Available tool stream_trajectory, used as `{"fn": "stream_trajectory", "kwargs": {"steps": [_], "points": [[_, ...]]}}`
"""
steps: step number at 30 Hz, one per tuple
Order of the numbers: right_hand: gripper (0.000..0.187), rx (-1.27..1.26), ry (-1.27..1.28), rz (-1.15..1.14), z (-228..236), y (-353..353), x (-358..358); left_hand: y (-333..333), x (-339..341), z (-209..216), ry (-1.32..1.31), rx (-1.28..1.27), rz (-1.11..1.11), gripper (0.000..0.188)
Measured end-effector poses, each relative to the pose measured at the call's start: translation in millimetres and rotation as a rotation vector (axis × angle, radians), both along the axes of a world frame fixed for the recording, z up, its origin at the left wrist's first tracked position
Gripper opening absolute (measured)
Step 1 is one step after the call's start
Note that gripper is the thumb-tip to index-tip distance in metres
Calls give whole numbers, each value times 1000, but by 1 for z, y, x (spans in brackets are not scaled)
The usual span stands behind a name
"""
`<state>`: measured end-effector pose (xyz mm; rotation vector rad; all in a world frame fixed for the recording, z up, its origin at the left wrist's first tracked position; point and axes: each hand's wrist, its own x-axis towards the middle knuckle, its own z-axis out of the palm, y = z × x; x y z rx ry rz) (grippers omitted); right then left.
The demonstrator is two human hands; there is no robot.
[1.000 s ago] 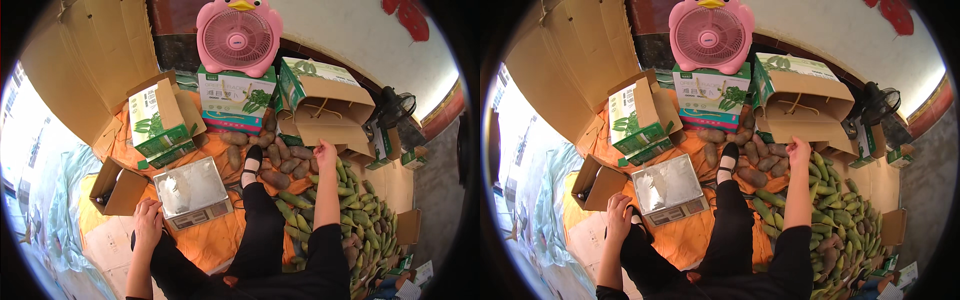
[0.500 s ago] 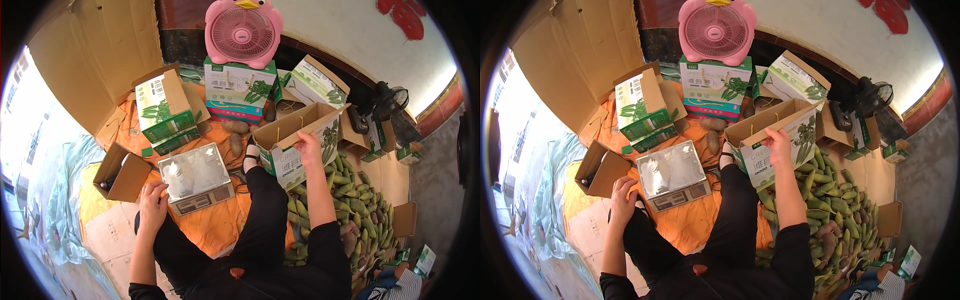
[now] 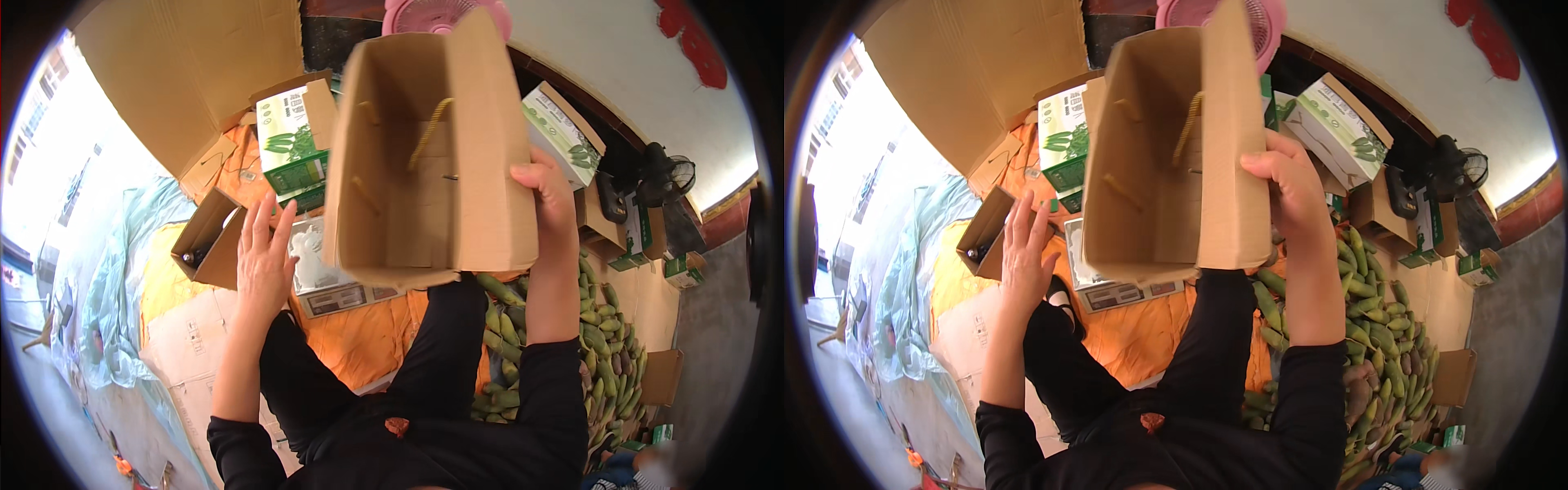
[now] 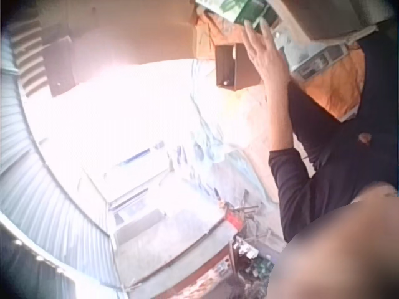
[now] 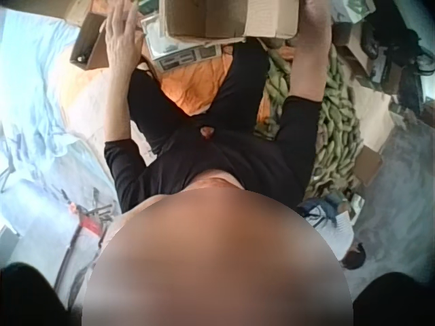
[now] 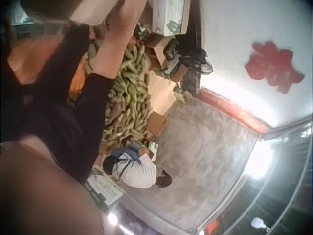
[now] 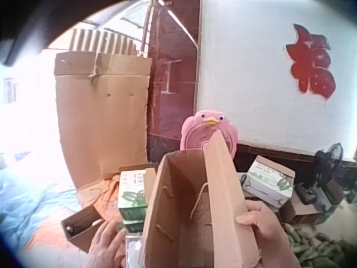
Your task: The recorder is sorting various vegetables (potatoes and long green gourds), placing them into cardboard boxes, and weighing the boxes on a digital scale.
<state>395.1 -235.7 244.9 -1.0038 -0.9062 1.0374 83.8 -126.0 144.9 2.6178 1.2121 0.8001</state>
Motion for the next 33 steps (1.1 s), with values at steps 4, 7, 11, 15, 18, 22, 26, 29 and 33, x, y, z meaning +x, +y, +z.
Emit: {"fn": "stream_trajectory", "kwargs": {"steps": [4,7,11,15,18,22,26,29,33], "points": [[35,-148,-69,192,-11,22,-5,7,-8,14,197,359,-19,79],[32,-200,-248,435,-35,40,-2,2,-9,28,251,275,-115,70],[27,-271,-221,581,-59,55,-20,6,-19,-2,480,147,-282,26],[22,-425,-393,518,-88,66,-20,5,-24,-46,481,77,-401,6],[17,-184,-258,375,-102,80,-2,4,-22,-48,490,-10,-355,6],[20,-226,-347,-62,-114,73,34,12,-16,-51,412,-52,-256,3],[18,-294,-246,-111,-154,49,51,20,2,-62,419,-75,-168,5],[17,-370,-218,-99,-177,29,48,25,26,-79,469,-123,-131,8],[15,-443,-165,-104,-216,7,51,29,45,-110,465,-186,-130,16]]}}
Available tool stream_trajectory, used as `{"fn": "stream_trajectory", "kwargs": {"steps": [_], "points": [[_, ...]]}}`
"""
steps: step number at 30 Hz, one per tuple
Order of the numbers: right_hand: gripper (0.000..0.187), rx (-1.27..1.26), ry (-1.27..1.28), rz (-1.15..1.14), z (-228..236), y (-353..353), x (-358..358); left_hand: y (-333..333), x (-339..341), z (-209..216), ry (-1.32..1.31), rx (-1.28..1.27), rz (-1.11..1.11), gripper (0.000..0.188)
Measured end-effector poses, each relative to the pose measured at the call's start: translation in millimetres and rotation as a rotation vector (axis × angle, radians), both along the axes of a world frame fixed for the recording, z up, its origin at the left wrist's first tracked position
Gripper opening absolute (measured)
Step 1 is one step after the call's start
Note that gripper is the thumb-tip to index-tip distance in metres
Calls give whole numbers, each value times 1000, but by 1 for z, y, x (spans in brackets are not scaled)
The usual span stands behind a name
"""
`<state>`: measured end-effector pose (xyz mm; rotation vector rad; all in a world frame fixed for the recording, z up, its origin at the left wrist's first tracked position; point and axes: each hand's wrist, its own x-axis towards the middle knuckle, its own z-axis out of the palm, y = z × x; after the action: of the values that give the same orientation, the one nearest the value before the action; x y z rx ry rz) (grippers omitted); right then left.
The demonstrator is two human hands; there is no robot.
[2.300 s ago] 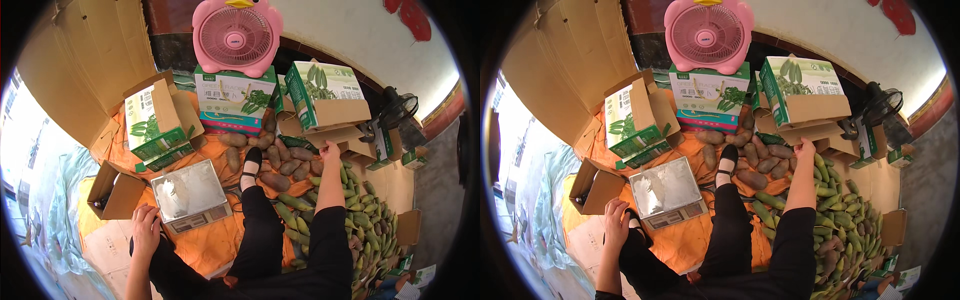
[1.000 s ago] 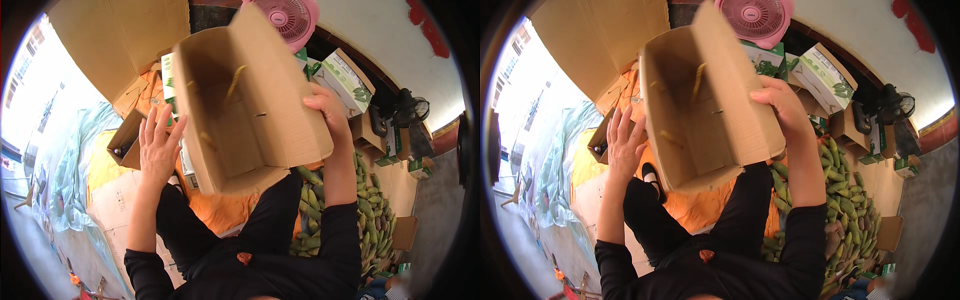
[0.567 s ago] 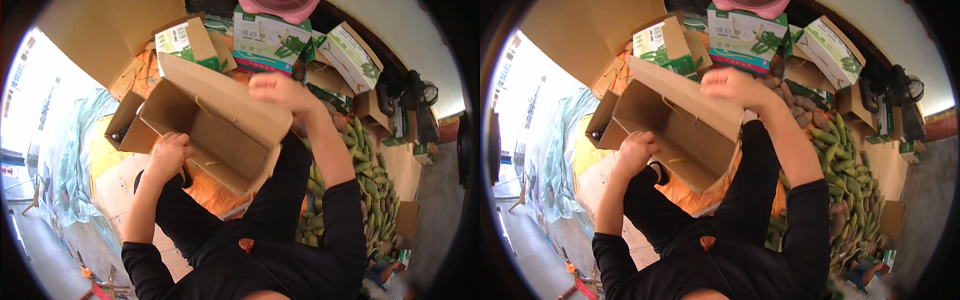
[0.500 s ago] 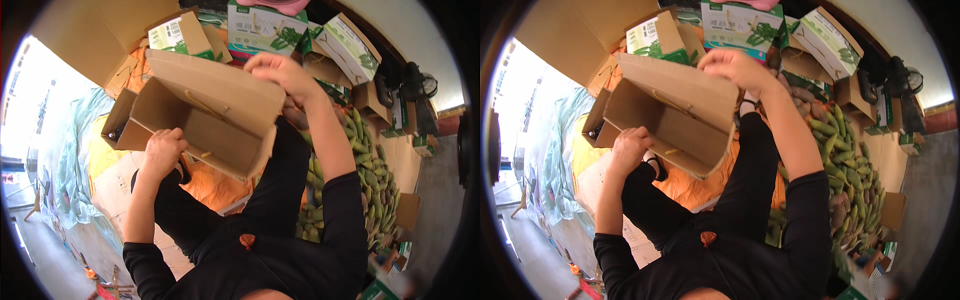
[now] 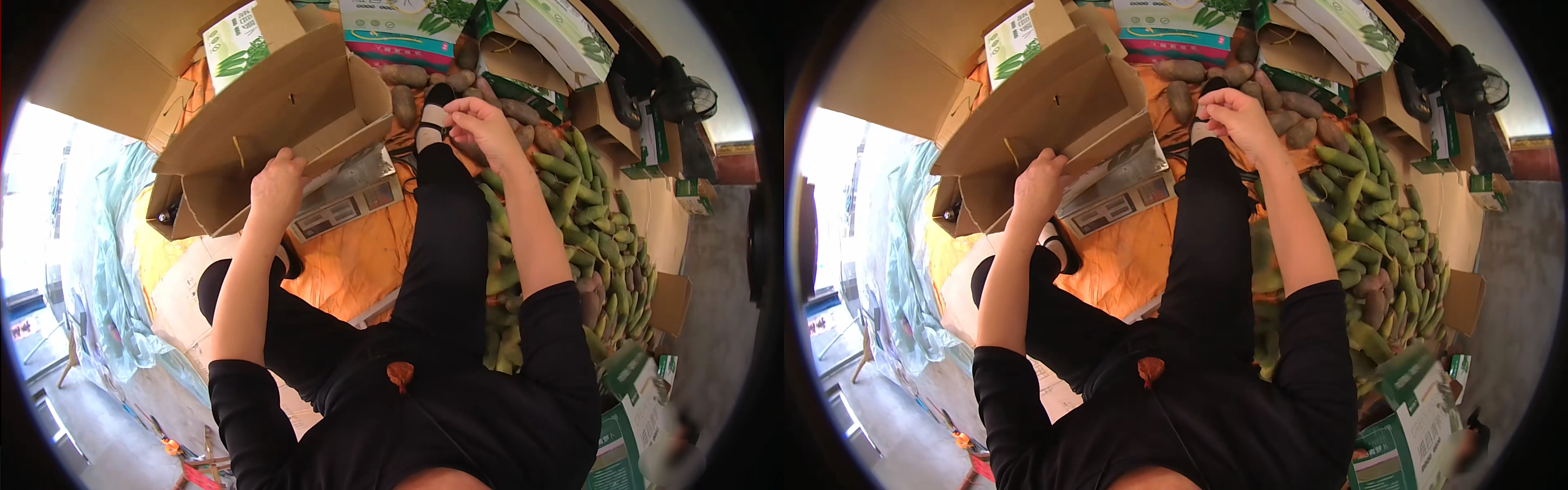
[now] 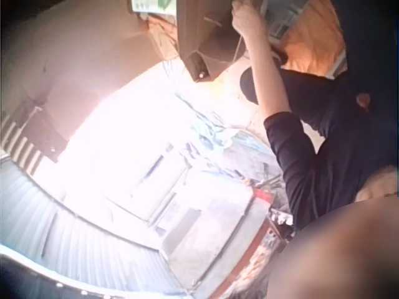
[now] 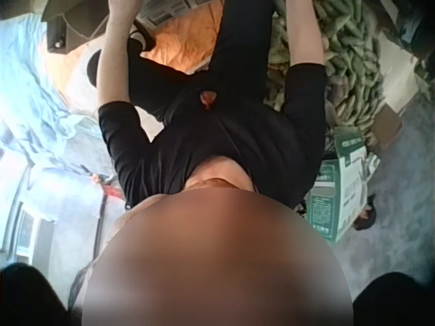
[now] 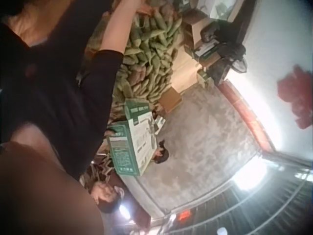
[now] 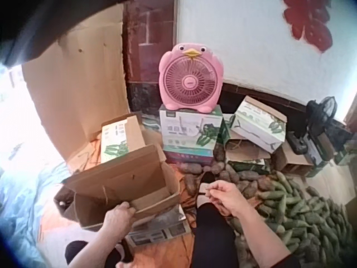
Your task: The recorder is sorting various vegetables (potatoes and long green gourds), placing them into cardboard boxes, and weighing the boxes on a digital scale.
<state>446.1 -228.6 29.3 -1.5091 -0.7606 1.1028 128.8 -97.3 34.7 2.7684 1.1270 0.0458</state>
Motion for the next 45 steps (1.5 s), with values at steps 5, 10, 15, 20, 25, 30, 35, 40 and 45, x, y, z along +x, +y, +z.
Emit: {"fn": "stream_trajectory", "kwargs": {"steps": [5,10,15,20,25,30,35,40,45], "points": [[14,-128,-3,-111,-41,-40,14,4,-12,-19,27,-66,88,42],[14,-236,18,-363,-105,-90,20,19,-37,-19,60,-73,117,30],[19,-550,-67,-229,-202,-151,-7,20,-31,-27,-32,-158,105,21],[12,-352,-354,-14,-255,-180,-60,15,-40,-27,-89,-207,87,20],[16,-273,-586,181,-262,-150,-62,13,-35,-31,-104,-224,140,20],[18,-236,-626,266,-267,-107,-60,9,-33,-26,-77,-197,126,22],[20,-220,-672,340,-243,-250,-84,8,-38,-25,-87,-197,151,20],[22,-206,-752,359,-216,-467,-87,9,-25,-35,-105,-148,91,15],[24,-157,-795,423,-236,-342,-88,7,-39,-37,-74,-139,112,15]]}}
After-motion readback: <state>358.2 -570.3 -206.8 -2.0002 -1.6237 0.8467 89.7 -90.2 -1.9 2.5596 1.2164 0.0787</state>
